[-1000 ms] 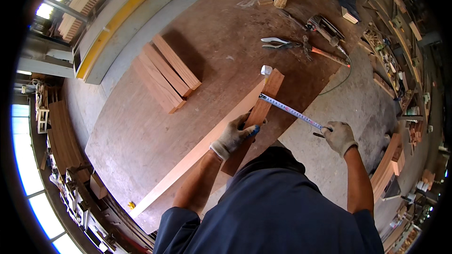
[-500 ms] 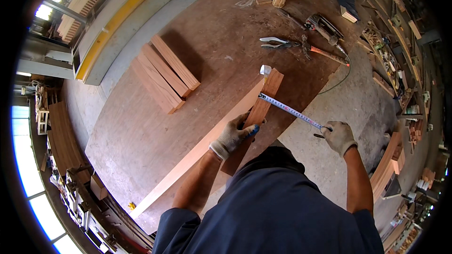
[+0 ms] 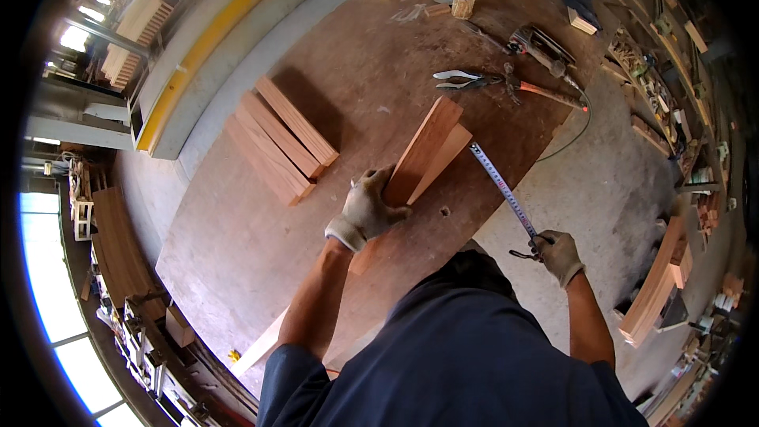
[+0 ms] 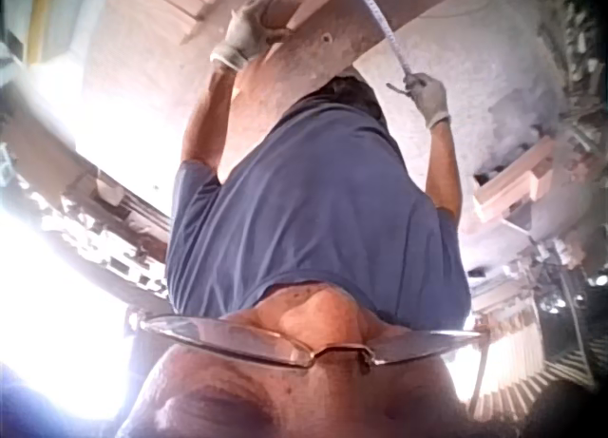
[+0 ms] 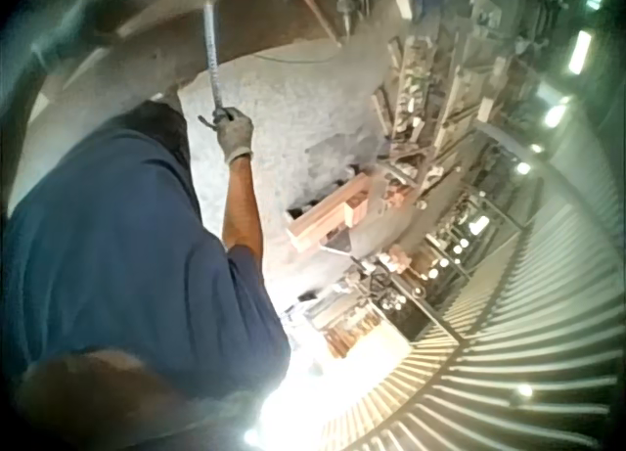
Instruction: The person carries wooden planks to a workbench, then uses a tape measure to measure and mark several planks. The person repeatedly picks up planks, measures them, and places them back on the bench or nearby pallets.
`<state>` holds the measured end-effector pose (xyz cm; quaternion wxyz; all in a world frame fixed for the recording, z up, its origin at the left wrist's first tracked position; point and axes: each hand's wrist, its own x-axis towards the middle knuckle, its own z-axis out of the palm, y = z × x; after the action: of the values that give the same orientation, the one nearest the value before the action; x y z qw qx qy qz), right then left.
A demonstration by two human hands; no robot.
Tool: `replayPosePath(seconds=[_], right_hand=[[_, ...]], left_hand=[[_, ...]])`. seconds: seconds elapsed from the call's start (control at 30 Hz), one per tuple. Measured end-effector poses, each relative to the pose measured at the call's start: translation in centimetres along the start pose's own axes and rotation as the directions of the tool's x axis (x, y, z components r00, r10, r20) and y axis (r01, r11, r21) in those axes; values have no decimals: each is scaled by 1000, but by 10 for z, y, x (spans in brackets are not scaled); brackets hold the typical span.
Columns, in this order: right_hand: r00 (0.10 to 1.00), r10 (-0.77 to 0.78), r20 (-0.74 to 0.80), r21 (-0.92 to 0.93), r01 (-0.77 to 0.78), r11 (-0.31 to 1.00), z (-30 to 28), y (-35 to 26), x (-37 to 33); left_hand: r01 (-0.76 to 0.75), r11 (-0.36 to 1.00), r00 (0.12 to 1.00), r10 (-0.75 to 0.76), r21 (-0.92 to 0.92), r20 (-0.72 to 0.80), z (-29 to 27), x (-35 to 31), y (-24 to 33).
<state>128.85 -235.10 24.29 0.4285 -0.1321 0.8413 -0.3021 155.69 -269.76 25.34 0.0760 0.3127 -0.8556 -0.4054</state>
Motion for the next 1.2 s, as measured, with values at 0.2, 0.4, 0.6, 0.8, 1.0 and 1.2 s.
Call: replayPosePath(seconds=[0.2,0.4,0.6,0.8,1.0,1.2], right_hand=[[999,46,11,103,-47,994,6,23,-4],[998,50,39,98,-54,994,12,59,2],[995,79,66,180,-90,980,26,65,10],[990,105,98,163,-120,979,33,79,15],[992,64,112,95,-75,993,38,89,15],[993,33,118,84,-43,996,41,88,17]], left_hand=[[10,982,997,-23,187,69,14,18,11],[95,987,993,-104,132,60,35,12,4],[183,924,983,-166,335,-79,59,16,22],[238,877,971,-204,418,-125,64,11,25],[265,856,964,-222,444,-147,65,10,27],[235,869,972,-196,436,-134,66,16,29]])
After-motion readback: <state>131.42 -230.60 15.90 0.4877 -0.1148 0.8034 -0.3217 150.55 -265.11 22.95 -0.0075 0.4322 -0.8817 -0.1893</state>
